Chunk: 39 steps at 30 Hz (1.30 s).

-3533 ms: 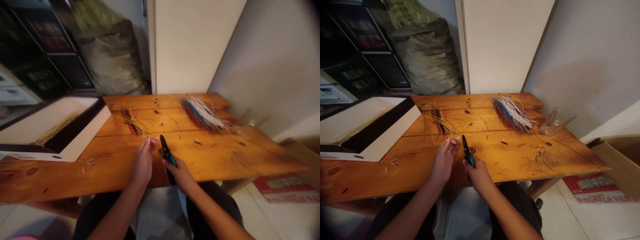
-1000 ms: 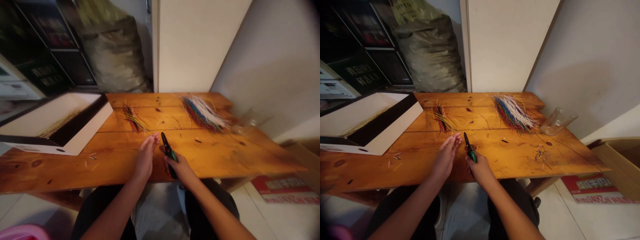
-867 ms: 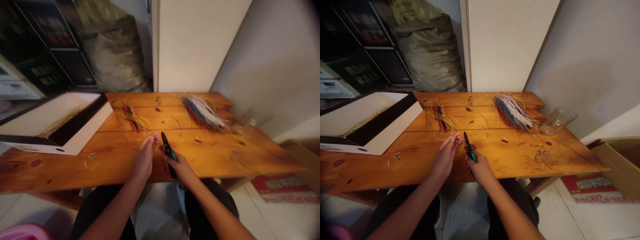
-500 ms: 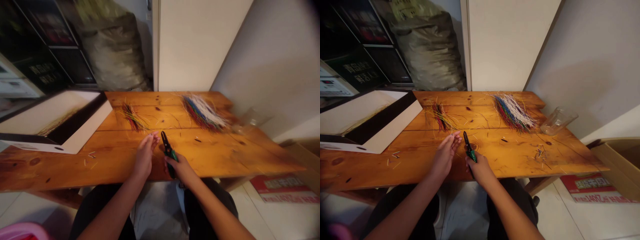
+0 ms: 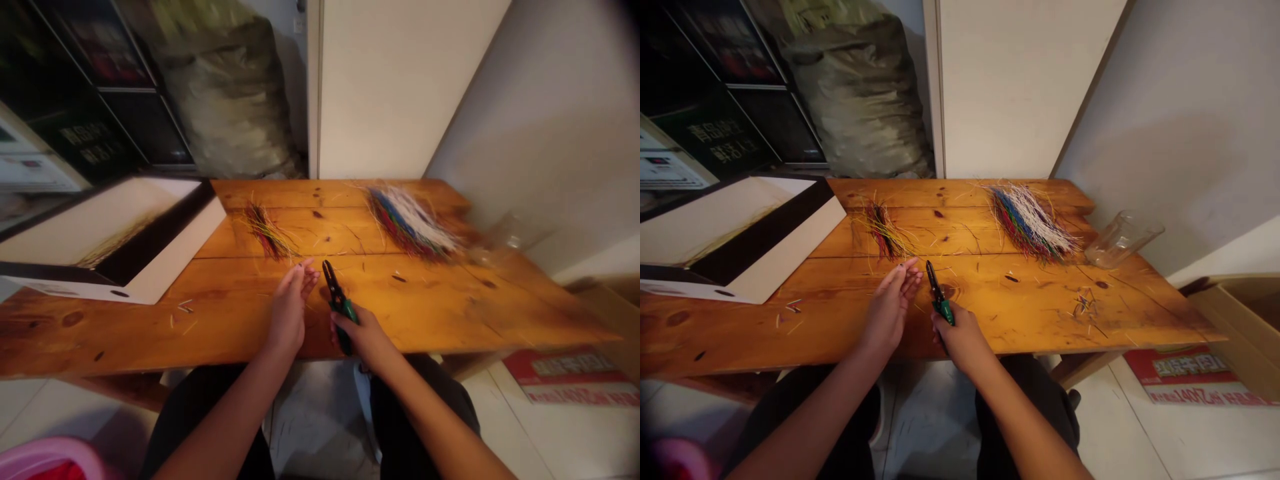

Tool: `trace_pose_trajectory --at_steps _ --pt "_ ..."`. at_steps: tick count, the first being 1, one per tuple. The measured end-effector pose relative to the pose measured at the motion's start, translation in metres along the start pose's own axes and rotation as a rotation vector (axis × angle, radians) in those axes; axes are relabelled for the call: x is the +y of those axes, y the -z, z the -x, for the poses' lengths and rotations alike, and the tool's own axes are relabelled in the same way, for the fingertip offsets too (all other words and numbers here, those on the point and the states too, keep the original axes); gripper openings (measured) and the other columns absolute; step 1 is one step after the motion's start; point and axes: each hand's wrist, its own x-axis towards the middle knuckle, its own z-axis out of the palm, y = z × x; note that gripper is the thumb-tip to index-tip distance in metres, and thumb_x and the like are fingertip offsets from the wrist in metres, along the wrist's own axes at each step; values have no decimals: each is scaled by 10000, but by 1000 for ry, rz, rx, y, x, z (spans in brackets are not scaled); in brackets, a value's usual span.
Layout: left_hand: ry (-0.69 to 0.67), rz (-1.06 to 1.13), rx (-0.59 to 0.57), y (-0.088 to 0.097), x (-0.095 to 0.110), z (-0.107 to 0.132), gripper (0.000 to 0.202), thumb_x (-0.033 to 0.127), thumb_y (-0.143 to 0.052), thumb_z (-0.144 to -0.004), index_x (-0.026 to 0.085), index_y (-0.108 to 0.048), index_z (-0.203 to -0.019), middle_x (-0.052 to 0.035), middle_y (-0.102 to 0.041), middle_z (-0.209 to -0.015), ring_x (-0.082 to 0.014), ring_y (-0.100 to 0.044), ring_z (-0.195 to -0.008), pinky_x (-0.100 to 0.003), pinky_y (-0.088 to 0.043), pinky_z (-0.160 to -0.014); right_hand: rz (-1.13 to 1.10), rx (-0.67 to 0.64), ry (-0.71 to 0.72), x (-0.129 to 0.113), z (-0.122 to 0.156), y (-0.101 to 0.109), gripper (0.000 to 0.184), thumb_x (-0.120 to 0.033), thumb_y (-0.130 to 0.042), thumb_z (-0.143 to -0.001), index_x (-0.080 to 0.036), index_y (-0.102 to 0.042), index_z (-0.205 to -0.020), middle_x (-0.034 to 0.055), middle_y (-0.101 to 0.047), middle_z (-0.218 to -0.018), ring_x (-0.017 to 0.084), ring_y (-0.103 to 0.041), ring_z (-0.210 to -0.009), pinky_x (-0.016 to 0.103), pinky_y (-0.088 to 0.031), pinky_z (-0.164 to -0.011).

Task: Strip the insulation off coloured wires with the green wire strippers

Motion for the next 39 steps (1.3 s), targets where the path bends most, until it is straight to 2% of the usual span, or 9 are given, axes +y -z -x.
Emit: trace_pose_trajectory --at_steps 4,8,14,19,24,32,39 --pt "-17 -29 1 0 2 1 247 303 -600 -748 151 -672 -930 -25 -657 -808 -97 -623 -753 -257 -475 -814 25 17 10 1 1 -1 192 -366 -511 -736 -186 -505 -671 -12 -530 -532 126 -527 -469 249 -404 -465" --pt "-68 -103 13 -2 5 3 227 305 -596 -746 139 -681 -874 -49 -678 -826 -117 -630 -757 -272 -483 -798 -44 36 30 3 -2 -7 178 -365 -513 -734 -189 -503 -711 -21 -527 -555 121 -535 -454 246 -413 -461" --pt "-173 -148 29 -3 8 1 204 310 -585 -760 150 -690 -830 -51 -698 -864 -107 -635 -756 -255 -495 -790 -8 57 28 1 -12 -20 172 -363 -482 -762 -200 -481 -708 -40 -477 -482 139 -539 -425 246 -396 -450" --pt "-268 -124 41 2 10 -5 209 321 -599 -762 155 -686 -855 -46 -693 -899 -91 -635 -782 -227 -490 -810 171 143 116 -16 -13 -34 160 -329 -504 -766 -206 -500 -663 -9 -526 -586 161 -541 -591 274 -396 -578" --pt "-357 -120 39 8 16 -11 207 343 -590 -784 186 -691 -872 -31 -680 -909 -83 -629 -805 -220 -476 -839 238 90 113 -32 -12 -46 146 -304 -482 -805 -204 -528 -709 -1 -542 -625 159 -525 -611 288 -402 -629" --pt "-400 -207 29 10 21 -8 176 319 -590 -791 199 -694 -866 -12 -671 -908 -80 -617 -812 -201 -488 -823 227 111 156 -20 -18 -50 163 -349 -506 -801 -207 -531 -724 9 -524 -638 167 -522 -633 305 -414 -642" --pt "-413 -267 41 13 20 -4 191 291 -587 -793 171 -686 -903 -32 -667 -963 -73 -616 -813 -196 -481 -819 255 90 159 -22 -15 -50 162 -338 -479 -812 -204 -516 -728 17 -530 -663 170 -520 -648 301 -393 -640"
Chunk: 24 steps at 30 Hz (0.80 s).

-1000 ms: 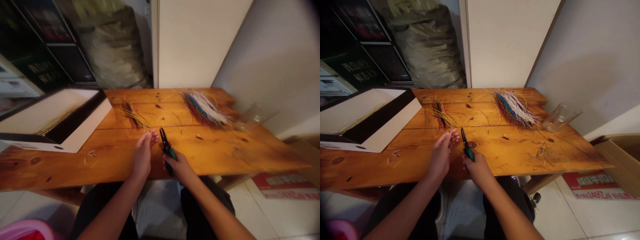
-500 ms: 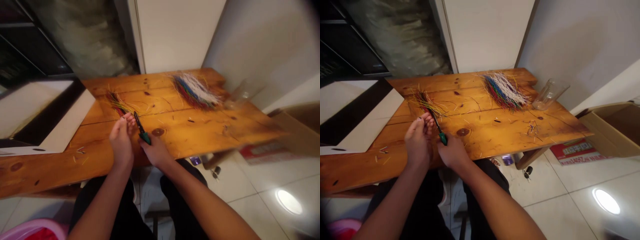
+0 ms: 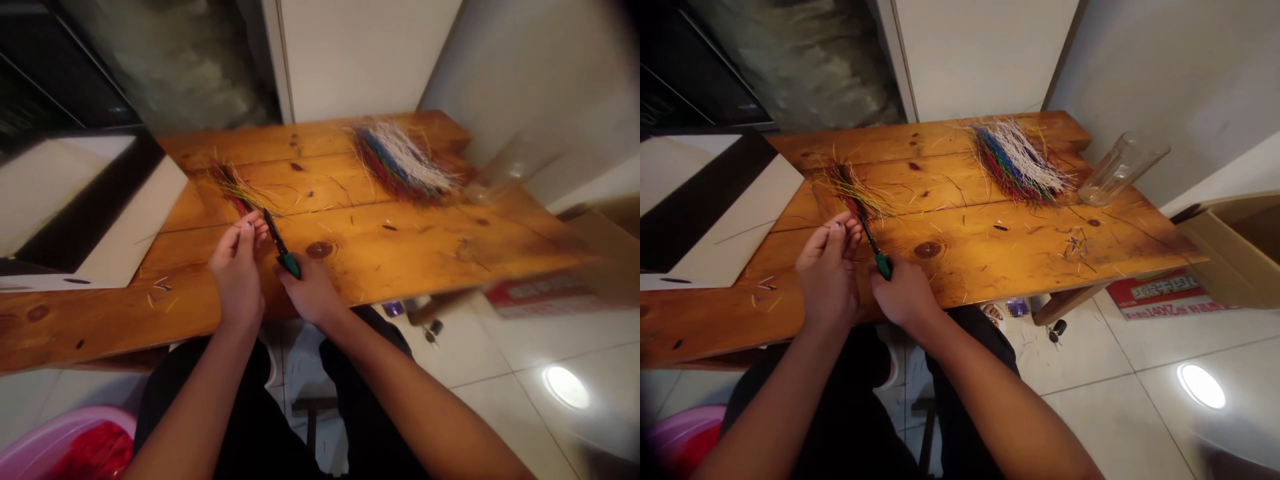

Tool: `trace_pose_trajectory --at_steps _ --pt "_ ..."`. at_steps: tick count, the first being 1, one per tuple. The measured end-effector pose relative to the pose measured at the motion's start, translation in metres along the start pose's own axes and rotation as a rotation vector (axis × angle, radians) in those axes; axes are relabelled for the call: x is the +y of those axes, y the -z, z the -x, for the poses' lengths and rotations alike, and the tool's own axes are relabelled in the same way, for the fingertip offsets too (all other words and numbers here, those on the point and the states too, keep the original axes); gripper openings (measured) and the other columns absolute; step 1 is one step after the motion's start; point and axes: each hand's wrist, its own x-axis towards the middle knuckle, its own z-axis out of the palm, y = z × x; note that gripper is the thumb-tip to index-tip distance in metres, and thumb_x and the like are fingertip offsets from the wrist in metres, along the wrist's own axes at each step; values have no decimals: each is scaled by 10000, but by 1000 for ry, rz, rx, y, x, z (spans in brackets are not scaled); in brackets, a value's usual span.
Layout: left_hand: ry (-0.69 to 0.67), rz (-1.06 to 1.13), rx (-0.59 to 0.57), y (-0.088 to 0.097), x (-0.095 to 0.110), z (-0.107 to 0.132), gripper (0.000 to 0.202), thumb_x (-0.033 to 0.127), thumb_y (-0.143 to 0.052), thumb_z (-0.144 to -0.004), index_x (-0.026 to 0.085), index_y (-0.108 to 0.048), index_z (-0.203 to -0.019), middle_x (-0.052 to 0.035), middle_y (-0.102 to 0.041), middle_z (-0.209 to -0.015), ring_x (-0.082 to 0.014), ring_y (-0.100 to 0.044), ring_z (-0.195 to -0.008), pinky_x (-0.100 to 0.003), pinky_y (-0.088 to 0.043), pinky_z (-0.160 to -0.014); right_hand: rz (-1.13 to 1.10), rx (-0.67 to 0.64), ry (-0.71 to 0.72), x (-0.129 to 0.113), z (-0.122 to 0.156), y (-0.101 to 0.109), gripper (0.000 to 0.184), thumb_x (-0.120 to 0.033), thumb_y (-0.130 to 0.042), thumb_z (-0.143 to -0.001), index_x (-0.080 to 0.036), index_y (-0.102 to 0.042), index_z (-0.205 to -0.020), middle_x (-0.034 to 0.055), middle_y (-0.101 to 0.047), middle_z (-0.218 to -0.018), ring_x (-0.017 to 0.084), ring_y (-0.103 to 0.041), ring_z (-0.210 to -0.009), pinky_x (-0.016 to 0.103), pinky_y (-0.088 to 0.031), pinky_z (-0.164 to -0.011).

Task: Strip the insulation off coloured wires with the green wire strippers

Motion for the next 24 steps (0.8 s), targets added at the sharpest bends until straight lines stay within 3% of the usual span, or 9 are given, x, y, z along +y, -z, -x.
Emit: trace_pose_trajectory --at_steps 4,10,17,24 --pt "45 36 27 3 1 -2 191 307 -578 -799 168 -686 -872 -22 -668 -901 -70 -613 -776 -189 -482 -786 24 -32 -23 -3 0 -3 151 -320 -475 -814 -199 -523 -737 16 -538 -663 170 -526 -646 300 -394 -641" --pt "65 184 -5 10 7 -8 207 331 -573 -809 180 -615 -674 7 -631 -756 -82 -602 -789 -187 -472 -729 9 -65 -36 -4 0 -3 141 -284 -477 -812 -188 -535 -727 4 -549 -614 153 -540 -618 276 -414 -623" --pt "24 84 -30 13 1 -7 164 320 -567 -819 227 -669 -731 3 -651 -831 -84 -583 -797 -198 -477 -701 -75 -100 -45 2 2 1 171 -324 -469 -826 -202 -533 -725 -24 -500 -515 138 -519 -523 261 -410 -559" --pt "33 12 -63 15 0 -5 162 271 -545 -838 257 -679 -748 22 -665 -826 -83 -597 -774 -218 -507 -745 8 -106 -18 -4 6 3 156 -316 -477 -821 -189 -563 -792 18 -575 -687 175 -570 -690 310 -419 -663"
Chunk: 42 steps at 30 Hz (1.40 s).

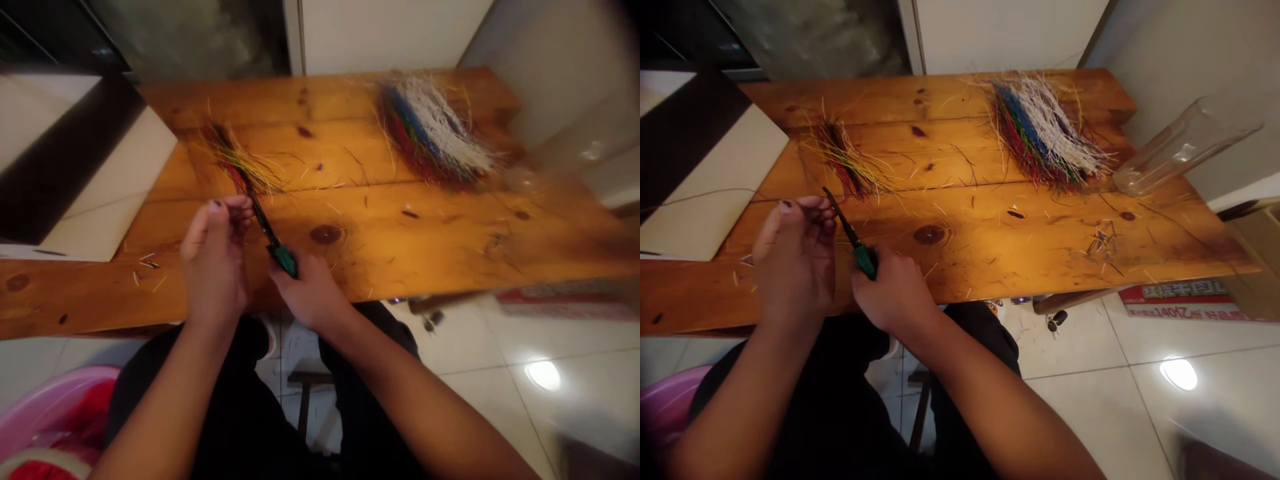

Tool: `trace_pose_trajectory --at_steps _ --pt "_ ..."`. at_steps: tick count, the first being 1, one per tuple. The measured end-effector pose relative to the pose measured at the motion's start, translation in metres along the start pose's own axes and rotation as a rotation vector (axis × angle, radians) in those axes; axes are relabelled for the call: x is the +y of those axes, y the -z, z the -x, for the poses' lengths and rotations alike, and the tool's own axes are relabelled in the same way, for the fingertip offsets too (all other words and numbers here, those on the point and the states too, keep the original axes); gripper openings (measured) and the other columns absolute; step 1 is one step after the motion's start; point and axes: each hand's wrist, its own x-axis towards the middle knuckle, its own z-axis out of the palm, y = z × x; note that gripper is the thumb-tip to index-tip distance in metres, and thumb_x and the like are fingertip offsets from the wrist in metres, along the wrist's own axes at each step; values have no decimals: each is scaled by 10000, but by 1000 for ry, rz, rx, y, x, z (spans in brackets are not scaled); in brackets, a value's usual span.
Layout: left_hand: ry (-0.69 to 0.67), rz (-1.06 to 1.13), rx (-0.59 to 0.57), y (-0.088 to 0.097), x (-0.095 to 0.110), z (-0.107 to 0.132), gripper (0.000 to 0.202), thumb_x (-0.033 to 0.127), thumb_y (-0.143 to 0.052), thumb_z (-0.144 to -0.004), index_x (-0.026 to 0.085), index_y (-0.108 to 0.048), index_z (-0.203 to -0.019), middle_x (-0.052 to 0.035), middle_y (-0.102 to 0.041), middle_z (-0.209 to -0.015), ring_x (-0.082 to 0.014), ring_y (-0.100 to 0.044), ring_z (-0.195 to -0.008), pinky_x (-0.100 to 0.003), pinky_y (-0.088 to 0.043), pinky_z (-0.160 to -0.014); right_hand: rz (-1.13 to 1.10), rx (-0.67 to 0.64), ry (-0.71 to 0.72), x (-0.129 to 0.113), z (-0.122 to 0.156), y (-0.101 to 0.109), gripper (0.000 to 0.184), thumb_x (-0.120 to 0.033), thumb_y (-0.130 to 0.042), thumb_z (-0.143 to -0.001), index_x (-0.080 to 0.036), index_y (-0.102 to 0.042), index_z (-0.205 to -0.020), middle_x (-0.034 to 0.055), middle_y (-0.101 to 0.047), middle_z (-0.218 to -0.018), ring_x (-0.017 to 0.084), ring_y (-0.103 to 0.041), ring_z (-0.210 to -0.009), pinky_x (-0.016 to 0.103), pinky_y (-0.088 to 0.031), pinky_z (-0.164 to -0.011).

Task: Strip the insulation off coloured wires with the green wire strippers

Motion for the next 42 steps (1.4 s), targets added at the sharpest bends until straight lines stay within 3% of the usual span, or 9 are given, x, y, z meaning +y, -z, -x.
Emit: trace_pose_trajectory --at_steps 9,15,22,33,38,42 --pt "60 159 -22 -2 1 -1 181 218 -520 -858 169 -660 -756 10 -653 -783 -36 -585 -717 -141 -487 -690 -76 -31 -7 1 2 2 249 -427 -461 -834 -202 -535 -757 -9 -535 -593 153 -547 -601 279 -414 -596" --pt "28 132 -32 -3 1 -1 186 205 -490 -874 122 -630 -784 6 -634 -776 -31 -578 -687 -136 -461 -654 -124 -44 0 1 3 4 329 -501 -444 -844 -203 -543 -745 -29 -503 -532 130 -529 -551 256 -407 -572" --pt "76 149 -38 -5 3 -1 195 222 -469 -888 140 -612 -785 17 -618 -784 -24 -569 -705 -131 -458 -669 -144 -45 0 2 3 6 336 -512 -432 -851 -210 -528 -737 -36 -491 -515 124 -509 -508 246 -387 -529" --pt "-3 111 -34 -5 0 0 191 216 -488 -875 138 -642 -794 7 -618 -820 -35 -570 -746 -149 -463 -737 -84 -35 4 4 3 4 349 -511 -427 -860 -194 -572 -829 -19 -526 -561 142 -555 -598 271 -423 -609" --pt "-32 89 18 -6 -3 -1 98 121 -581 -802 136 -670 -841 0 -626 -816 -35 -573 -726 -140 -470 -730 -90 -34 22 3 3 4 349 -517 -415 -857 -200 -561 -836 -17 -520 -556 159 -569 -599 282 -437 -604" --pt "-43 65 37 -4 -6 -4 144 61 -618 -749 150 -676 -847 15 -636 -798 -36 -578 -717 -142 -473 -708 -124 -31 8 4 2 2 317 -502 -430 -850 -208 -537 -797 -38 -499 -528 127 -534 -517 253 -422 -544"
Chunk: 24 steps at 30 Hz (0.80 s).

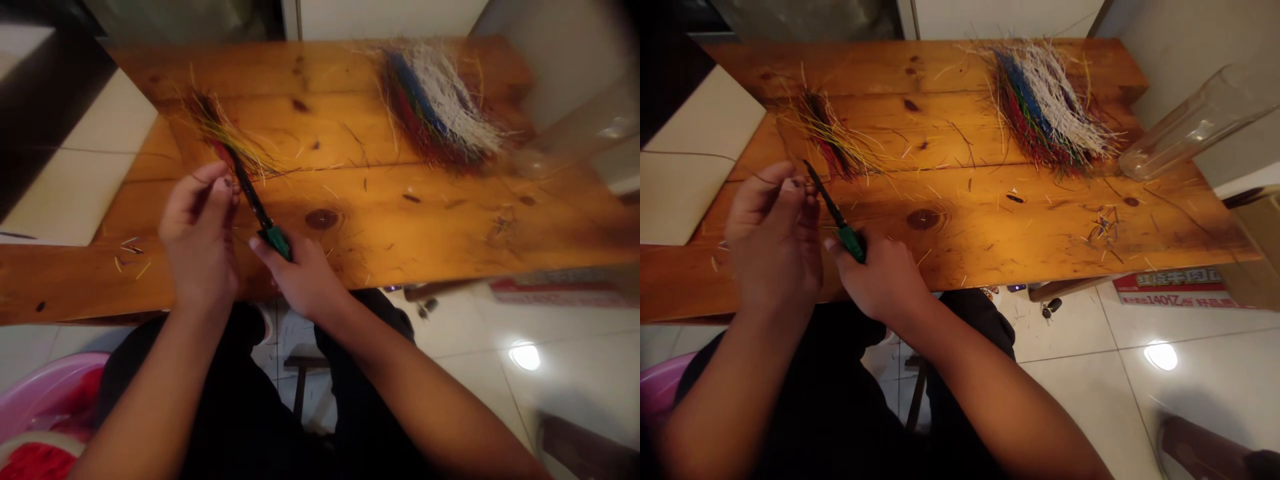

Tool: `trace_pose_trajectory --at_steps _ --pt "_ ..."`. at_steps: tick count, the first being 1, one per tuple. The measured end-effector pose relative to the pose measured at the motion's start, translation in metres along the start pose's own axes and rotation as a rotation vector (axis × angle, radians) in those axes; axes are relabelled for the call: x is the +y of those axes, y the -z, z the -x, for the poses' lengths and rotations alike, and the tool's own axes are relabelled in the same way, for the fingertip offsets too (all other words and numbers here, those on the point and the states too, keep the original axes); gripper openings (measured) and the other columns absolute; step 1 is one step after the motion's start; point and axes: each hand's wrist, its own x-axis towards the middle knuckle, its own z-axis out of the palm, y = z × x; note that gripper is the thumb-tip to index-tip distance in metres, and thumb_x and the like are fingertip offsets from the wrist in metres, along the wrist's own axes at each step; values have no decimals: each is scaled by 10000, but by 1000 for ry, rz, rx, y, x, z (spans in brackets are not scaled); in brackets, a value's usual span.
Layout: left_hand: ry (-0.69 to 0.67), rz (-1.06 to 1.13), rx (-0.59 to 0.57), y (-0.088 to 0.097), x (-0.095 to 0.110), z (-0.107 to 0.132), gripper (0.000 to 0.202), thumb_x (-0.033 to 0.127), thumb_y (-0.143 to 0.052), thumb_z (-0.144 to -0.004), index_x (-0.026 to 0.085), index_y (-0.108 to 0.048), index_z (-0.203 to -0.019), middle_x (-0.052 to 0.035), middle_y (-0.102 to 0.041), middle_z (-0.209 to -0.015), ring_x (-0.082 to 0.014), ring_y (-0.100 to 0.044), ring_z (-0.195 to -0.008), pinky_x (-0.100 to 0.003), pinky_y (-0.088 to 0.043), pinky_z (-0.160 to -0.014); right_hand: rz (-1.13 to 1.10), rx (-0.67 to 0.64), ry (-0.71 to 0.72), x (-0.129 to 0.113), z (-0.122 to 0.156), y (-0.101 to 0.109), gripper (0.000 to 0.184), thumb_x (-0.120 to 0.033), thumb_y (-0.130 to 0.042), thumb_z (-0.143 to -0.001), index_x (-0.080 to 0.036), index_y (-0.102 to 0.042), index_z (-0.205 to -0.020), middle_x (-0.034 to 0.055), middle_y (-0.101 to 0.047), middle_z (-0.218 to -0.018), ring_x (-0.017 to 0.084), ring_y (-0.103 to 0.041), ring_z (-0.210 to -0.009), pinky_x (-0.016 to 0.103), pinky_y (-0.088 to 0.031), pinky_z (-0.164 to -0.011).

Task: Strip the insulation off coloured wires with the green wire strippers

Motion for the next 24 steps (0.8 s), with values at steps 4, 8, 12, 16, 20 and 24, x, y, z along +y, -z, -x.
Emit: trace_pose_trajectory --at_steps 4,8,12,16,20,24 --pt "6 -68 13 0 -4 -2 131 136 -651 -731 189 -681 -846 17 -655 -817 -53 -588 -716 -164 -477 -687 -130 26 -25 4 -2 -4 279 -484 -490 -822 -211 -521 -771 -53 -485 -517 111 -524 -481 237 -418 -508" --pt "92 -151 28 -1 -7 -2 129 230 -669 -711 204 -672 -838 1 -667 -848 -84 -611 -782 -209 -478 -771 -324 14 -128 4 -4 -4 281 -475 -524 -786 -211 -470 -705 -64 -456 -481 107 -491 -400 227 -387 -410" --pt "152 -193 26 -3 -10 -5 150 262 -680 -682 197 -670 -816 -7 -676 -816 -106 -615 -783 -229 -481 -764 -459 3 -208 0 -8 0 314 -481 -588 -710 -207 -436 -683 -64 -473 -509 92 -472 -384 223 -382 -381" --pt "158 -192 36 -4 -9 -8 141 267 -675 -665 191 -658 -782 -9 -676 -788 -115 -616 -762 -249 -485 -754 -477 -25 -252 -2 -10 4 334 -484 -614 -658 -202 -444 -710 -72 -485 -505 93 -484 -393 228 -397 -396" --pt "107 -189 69 -2 -9 -10 108 247 -665 -663 187 -648 -752 -9 -667 -755 -110 -609 -736 -241 -484 -734 -419 -51 -234 0 -15 4 336 -480 -619 -650 -205 -438 -715 -75 -486 -482 103 -495 -388 229 -391 -396" --pt "64 -168 91 2 -12 -12 118 252 -651 -682 193 -657 -784 -16 -673 -772 -116 -613 -746 -245 -489 -731 -369 -82 -192 2 -22 0 326 -476 -617 -666 -202 -441 -685 -64 -490 -472 110 -491 -395 243 -396 -413"
